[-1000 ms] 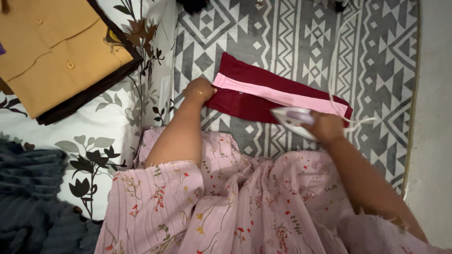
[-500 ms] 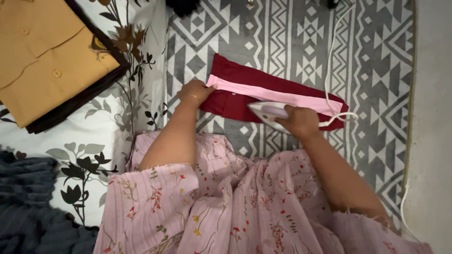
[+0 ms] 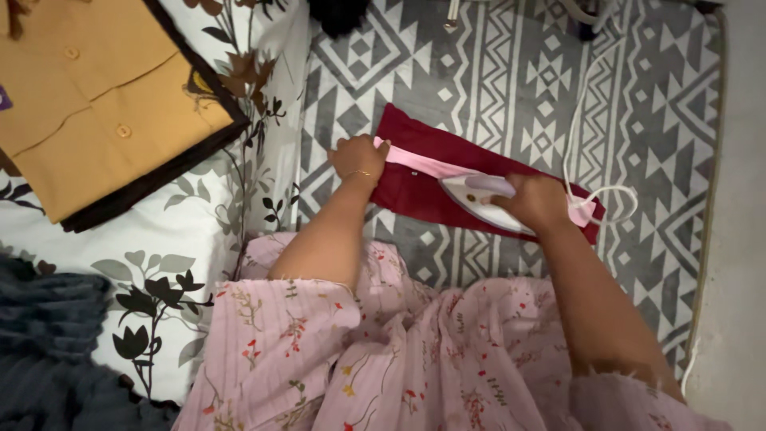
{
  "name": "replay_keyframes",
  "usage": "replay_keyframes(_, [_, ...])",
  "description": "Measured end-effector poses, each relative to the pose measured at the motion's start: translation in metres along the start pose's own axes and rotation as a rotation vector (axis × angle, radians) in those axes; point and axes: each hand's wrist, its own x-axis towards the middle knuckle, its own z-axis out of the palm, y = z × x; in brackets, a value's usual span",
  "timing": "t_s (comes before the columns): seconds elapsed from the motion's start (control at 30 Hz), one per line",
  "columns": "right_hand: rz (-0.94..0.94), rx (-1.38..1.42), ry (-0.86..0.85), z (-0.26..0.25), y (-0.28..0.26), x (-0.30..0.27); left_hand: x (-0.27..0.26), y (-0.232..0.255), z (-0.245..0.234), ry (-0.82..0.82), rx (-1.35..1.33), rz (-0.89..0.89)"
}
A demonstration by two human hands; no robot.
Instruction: The person irons a maroon garment with a white and purple iron on a patterned rug, then folds it into a small rectangle.
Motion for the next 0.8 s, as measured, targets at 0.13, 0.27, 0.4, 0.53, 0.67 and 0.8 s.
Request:
replay_keyframes(0.13, [-0.045, -0.01, 0.141, 0.006, -0.022, 0.022, 0.002, -0.002, 0.006, 0.073, 0.019, -0.014])
replay_keyframes(0.27, [-0.108, 0.029, 0.158, 0.006, -0.052, 0.051, 0.006, -0.004, 0.004, 0.027, 0.004, -0.024])
replay_keyframes(0.4, [-0.108, 0.018, 0.139, 0.001, -0.057, 0.056, 0.007, -0.008, 0.002, 0.0, -0.041, -0.027])
replay_keyframes(0.53, [-0.058, -0.038, 0.063, -0.002, -0.03, 0.046, 0.008, -0.011, 0.002, 0.02, -0.111, -0.011])
replay_keyframes(0.67, [0.111, -0.023, -0.014, -0.004, 0.004, 0.026, 0.009, -0.011, 0.0, 0.098, -0.228, -0.023])
replay_keyframes(0.8, [0.224, -0.062, -0.04, 0.0, 0.01, 0.029, 0.011, -0.002, -0.007, 0.154, -0.317, 0.012])
